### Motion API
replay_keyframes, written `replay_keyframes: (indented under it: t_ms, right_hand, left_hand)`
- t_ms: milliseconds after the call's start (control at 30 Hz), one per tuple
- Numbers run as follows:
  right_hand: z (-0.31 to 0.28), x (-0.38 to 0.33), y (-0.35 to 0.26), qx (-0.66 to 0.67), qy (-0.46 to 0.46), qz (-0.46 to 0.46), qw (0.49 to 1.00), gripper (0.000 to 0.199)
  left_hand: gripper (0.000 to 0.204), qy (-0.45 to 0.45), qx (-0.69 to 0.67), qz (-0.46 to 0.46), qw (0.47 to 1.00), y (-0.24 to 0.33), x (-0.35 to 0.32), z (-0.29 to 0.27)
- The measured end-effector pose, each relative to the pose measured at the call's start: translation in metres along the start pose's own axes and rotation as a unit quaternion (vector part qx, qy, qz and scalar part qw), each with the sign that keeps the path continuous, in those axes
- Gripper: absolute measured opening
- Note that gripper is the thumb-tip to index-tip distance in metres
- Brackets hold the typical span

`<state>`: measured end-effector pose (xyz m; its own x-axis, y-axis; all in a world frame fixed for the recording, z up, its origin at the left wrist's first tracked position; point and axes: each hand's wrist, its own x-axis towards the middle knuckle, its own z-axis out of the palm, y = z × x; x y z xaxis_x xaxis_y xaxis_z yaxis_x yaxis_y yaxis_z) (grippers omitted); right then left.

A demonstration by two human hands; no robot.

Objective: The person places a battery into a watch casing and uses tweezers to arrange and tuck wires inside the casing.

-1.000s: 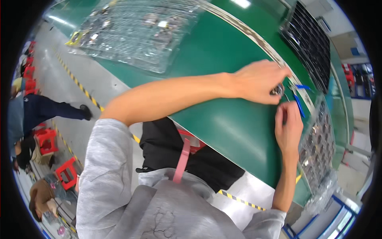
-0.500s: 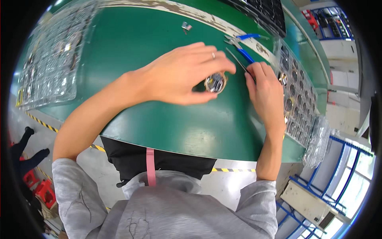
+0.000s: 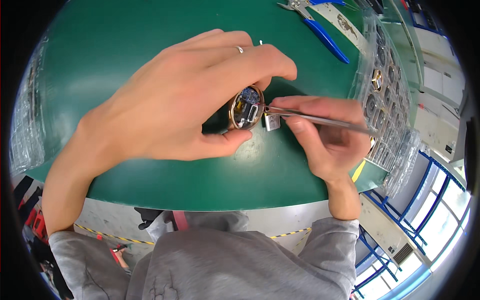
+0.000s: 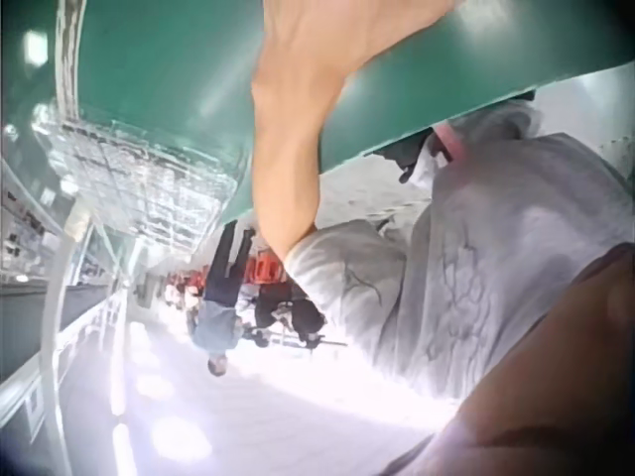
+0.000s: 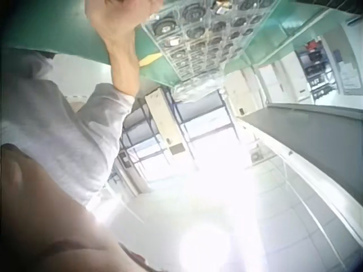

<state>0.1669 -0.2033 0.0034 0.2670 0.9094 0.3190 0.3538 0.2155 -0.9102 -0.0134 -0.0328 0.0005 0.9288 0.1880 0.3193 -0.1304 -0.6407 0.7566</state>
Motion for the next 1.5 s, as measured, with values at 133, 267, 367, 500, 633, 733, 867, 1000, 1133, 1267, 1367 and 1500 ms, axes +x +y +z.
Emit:
replay_keyframes:
  t_ms: [133, 267, 367, 500, 633, 733, 867, 1000, 1133, 1267, 1367, 1500]
  right_hand:
    - [0.003, 0.006, 0.005, -0.065, -0.032, -0.094, 0.993, 0.023]
    - [-0.003, 0.007, 0.004, -0.174, -0.096, -0.204, 0.958, 0.026]
    - [-0.002, 0.006, 0.005, -0.185, -0.113, -0.256, 0.942, 0.021]
    - [-0.002, 0.005, -0.005, -0.227, -0.156, -0.213, 0.937, 0.037]
    - [0.001, 0.0, -0.002, -0.223, -0.151, -0.238, 0.933, 0.037]
    - [0.002, 0.0, -0.004, -0.214, -0.148, -0.239, 0.935, 0.035]
    - [0.002, -0.004, -0.001, -0.219, -0.14, -0.247, 0.934, 0.028]
    - [0.004, -0.003, 0.0, -0.216, -0.133, -0.26, 0.932, 0.025]
    - [0.004, -0.001, 0.002, -0.214, -0.137, -0.275, 0.928, 0.024]
    - [0.005, -0.002, -0.003, -0.213, -0.139, -0.256, 0.932, 0.024]
    - [0.003, -0.003, -0.002, -0.218, -0.15, -0.256, 0.93, 0.026]
    - [0.005, -0.002, 0.002, -0.21, -0.134, -0.28, 0.927, 0.018]
  left_hand:
    - [0.063, -0.006, -0.008, -0.019, 1.0, -0.004, 0.0, -0.001]
    - [0.062, 0.035, -0.002, 0.039, 0.999, -0.013, 0.0, 0.0]
    - [0.063, -0.06, 0.109, 0.163, 0.979, -0.027, 0.003, -0.01]
    - [0.06, 0.039, 0.042, 0.13, 0.99, -0.011, 0.01, 0.004]
    - [0.057, 0.044, 0.029, 0.122, 0.991, -0.008, 0.009, 0.001]
    - [0.058, 0.135, 0.003, 0.172, 0.976, -0.027, 0.006, 0.021]
    - [0.058, 0.033, 0.038, 0.103, 0.993, -0.006, 0.01, 0.0]
    - [0.057, 0.02, 0.046, 0.1, 0.994, -0.007, 0.01, 0.0]
    - [0.058, 0.041, 0.032, 0.105, 0.993, -0.009, 0.007, 0.002]
    - [0.058, 0.029, 0.026, 0.095, 0.995, -0.009, 0.007, 0.001]
    - [0.059, 0.028, 0.024, 0.096, 0.995, -0.009, 0.008, 0.002]
    - [0.059, 0.032, 0.025, 0.094, 0.995, -0.009, 0.007, 0.003]
